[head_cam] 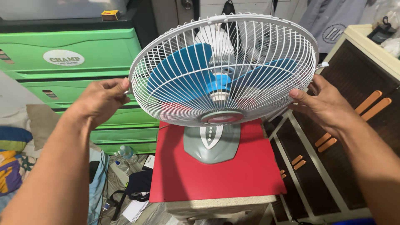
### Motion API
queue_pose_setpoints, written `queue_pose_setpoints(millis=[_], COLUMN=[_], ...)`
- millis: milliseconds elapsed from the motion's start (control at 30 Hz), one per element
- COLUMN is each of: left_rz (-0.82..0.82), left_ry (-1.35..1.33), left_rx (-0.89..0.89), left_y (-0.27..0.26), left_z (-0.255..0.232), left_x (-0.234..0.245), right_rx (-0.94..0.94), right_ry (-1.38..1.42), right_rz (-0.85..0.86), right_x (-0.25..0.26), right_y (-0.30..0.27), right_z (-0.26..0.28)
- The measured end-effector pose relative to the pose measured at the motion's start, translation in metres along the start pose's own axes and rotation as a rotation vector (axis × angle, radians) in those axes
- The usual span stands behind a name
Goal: The person disassembles a table fan by removing the front grille, unscrewing the blade hub, detaching the fan blades, and removing the rear grille. The components are placed on the table.
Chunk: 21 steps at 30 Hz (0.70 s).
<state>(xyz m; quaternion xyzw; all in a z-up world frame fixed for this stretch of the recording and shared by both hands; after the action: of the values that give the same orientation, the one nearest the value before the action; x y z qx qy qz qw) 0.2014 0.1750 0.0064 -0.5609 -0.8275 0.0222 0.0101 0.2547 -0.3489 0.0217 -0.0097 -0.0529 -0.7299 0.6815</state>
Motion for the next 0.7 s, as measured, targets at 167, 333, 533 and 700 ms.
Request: queue_pose_setpoints(millis=[167,333,533,700], left_rz=[-0.058,-0.079,-0.165,-0.348], left_ry=[0.062,0.015,0.08,0.131], left_rx=[-0.021,-0.023,-0.033,-0.54], left_y=[0.003,-0.001,-0.031,-0.066], left_z=[-0.008,-0.004,-0.019,-0.088], left_x=[0.007,0.005,0.005,-0.018], right_rx=[-0.025,-0.035,-0.034,-0.101], right_ry=[0.059,0.026,-0.115,-0.047], right_rz=[0.026,0.002,0.077,0.212], right_x=[-0.004,-0.003,0.006,0.025], right_y=[-0.006,-0.008,0.004,0.009], right_z=[-0.003,0.0,-0.011,-0.032])
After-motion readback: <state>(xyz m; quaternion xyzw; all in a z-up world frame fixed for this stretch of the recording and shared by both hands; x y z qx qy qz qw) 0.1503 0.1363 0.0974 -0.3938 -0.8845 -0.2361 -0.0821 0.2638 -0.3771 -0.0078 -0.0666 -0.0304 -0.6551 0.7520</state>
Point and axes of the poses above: each hand's wrist, its own y-axis towards the middle knuckle, its own x-axis out of the back of the hand, z = x × y, the point moved 8 cm from there along y, towards the middle knuckle, and after that the axes turned 13 degrees about -z, right-handed, at the moved point
